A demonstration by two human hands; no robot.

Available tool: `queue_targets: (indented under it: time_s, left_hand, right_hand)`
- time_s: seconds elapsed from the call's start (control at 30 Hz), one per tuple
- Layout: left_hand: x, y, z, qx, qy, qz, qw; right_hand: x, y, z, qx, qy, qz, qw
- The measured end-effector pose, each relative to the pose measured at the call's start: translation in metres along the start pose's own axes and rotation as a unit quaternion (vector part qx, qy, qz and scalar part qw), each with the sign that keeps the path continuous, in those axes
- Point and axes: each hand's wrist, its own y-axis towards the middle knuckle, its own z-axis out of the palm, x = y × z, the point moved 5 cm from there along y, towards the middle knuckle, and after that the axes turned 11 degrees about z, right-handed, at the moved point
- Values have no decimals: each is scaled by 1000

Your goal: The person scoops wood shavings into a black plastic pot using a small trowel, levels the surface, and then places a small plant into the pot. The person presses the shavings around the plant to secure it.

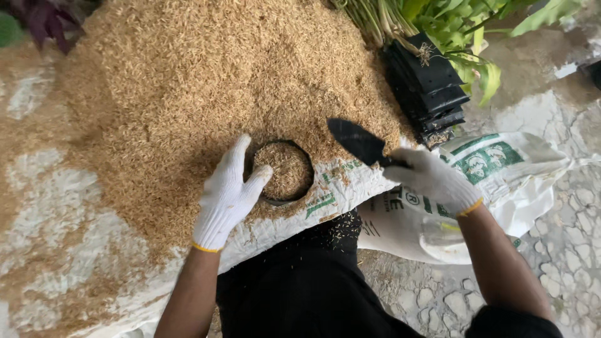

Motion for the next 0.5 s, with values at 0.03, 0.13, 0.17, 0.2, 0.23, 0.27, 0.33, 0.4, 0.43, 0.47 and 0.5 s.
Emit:
queue_targets:
  time_s: [0.03,0.13,0.17,0.2,0.23,0.27,0.33,0.4,0.43,0.47,0.5]
  left_hand:
    - [-2,0,1,4,0,1,1000]
    - [-4,1,5,49,7,-45,998]
    - [-6,0,6,54,6,-55,997]
    - [-7,-1,6,59,5,-65,996]
    - [-7,1,7,61,6,-66,996]
    - [-7,2,8,62,9,-69,996]
    - [-8,3,7,61,13,-72,995]
    - [-8,2,5,70,8,-85,994]
    - [-5,3,6,70,10,-86,994]
    - [-3,4,7,69,3,-88,994]
    - [-2,6,9,68,-4,-88,994]
  right_hand:
    - [-4,-8,6,0,1,4,1000]
    - [2,-43,33,48,-183,52,981]
    - [18,-61,40,46,-173,103,978]
    - [34,-80,46,44,-163,153,974]
    - [9,-57,55,46,-162,155,974]
    - [-10,-35,65,44,-175,91,979]
    - [-32,1,83,42,-187,25,981]
    - [-36,29,99,38,-149,-9,988]
    - [-27,34,105,39,-148,-10,988]
    - [-15,38,110,18,-137,-31,990]
    - [-3,43,114,-6,-126,-53,991]
